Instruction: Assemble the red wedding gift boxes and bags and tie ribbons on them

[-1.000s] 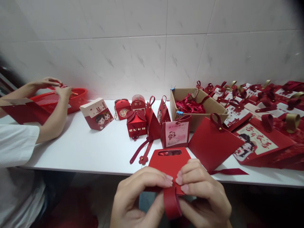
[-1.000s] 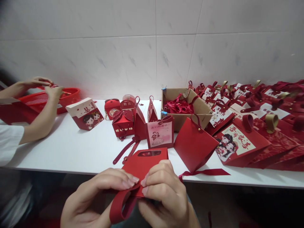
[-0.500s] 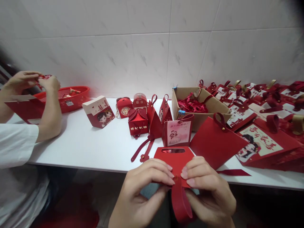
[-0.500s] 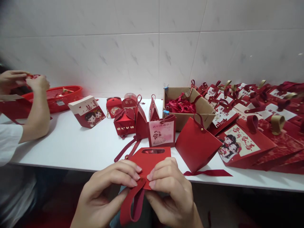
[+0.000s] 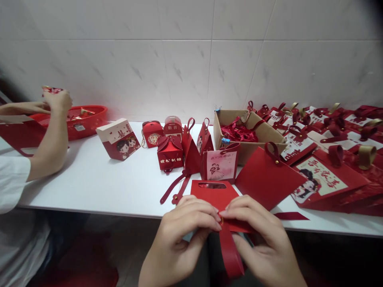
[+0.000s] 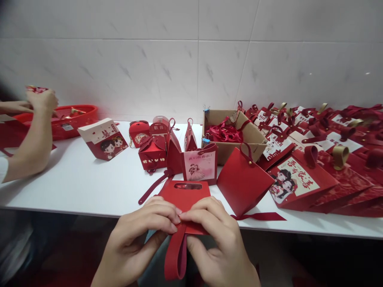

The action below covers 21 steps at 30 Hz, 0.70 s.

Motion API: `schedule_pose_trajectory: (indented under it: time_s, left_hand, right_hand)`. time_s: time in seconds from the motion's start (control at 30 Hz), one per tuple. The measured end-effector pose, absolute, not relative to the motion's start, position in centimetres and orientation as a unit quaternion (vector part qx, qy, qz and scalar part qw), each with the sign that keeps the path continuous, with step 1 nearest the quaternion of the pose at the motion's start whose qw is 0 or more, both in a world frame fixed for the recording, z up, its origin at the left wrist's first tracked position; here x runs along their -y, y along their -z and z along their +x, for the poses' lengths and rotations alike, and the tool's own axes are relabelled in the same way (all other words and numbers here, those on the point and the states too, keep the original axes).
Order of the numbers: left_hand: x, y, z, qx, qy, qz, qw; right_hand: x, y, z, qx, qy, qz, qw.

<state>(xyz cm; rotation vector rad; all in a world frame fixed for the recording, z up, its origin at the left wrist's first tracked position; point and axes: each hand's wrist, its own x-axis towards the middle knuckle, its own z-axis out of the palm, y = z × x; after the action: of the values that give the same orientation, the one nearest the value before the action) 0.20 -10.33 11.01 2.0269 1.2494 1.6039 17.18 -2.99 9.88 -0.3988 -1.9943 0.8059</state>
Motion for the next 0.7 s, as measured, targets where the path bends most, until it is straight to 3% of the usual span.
schedule_pose_trajectory:
  time_s: [0.7]
  left_hand:
    - [10.9, -10.4, 1.4, -0.458, -0.597, 0.63, 0.192]
  right_hand:
    - [2.7, -8.9, 16.7, 0.792, -0.273, -0.058, 0.543]
